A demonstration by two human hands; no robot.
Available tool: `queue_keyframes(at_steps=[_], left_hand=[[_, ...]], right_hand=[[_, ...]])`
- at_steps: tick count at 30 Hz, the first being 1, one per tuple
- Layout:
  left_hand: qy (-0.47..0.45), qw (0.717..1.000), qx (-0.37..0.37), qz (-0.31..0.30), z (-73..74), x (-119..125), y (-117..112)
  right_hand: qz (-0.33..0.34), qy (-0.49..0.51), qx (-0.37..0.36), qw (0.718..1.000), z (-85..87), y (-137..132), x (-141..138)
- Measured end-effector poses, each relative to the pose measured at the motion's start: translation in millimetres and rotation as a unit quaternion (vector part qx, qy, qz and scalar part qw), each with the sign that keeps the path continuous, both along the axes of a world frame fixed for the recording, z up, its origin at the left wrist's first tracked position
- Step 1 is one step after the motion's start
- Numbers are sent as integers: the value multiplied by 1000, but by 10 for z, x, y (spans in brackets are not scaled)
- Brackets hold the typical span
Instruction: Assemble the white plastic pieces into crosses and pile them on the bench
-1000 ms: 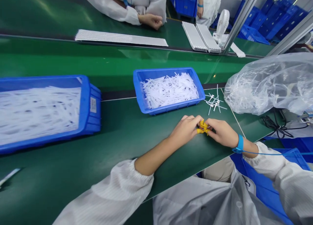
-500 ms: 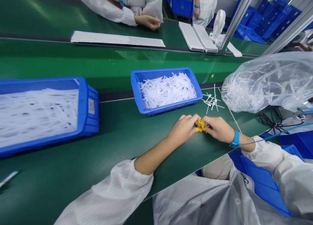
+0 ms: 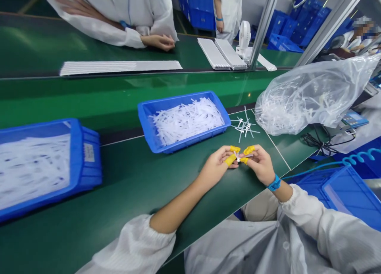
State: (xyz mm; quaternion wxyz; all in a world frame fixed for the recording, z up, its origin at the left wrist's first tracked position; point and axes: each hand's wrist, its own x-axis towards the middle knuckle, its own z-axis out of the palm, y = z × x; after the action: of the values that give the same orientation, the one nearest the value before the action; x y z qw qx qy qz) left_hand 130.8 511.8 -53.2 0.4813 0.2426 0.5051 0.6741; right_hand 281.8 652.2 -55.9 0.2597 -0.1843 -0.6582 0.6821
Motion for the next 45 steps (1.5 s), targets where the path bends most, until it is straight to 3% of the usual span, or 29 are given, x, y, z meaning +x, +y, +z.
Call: queue_keyframes(at_steps=[6,13,25,33,42,45], left_hand=[[-45,999,19,14,1,-35,-1],[12,999,47,25,22,-48,1],[36,999,1,25,34,-35,-27],[54,998,-16,43,56,11,-47],[177,979,-65,77,55,73,-122],[157,983,-54,76,47,46,-116]], right_hand=[[12,10,11,1000,-23,-51,-29],[13,3,18,1000,-51,-42,-46],[73,-30,19,997,2,-3,-21],[71,-44,11,996,-3,-13,-11],[60,-66,43,995,-29,-20,-31],[58,-61,30,996,-28,-20,-60]])
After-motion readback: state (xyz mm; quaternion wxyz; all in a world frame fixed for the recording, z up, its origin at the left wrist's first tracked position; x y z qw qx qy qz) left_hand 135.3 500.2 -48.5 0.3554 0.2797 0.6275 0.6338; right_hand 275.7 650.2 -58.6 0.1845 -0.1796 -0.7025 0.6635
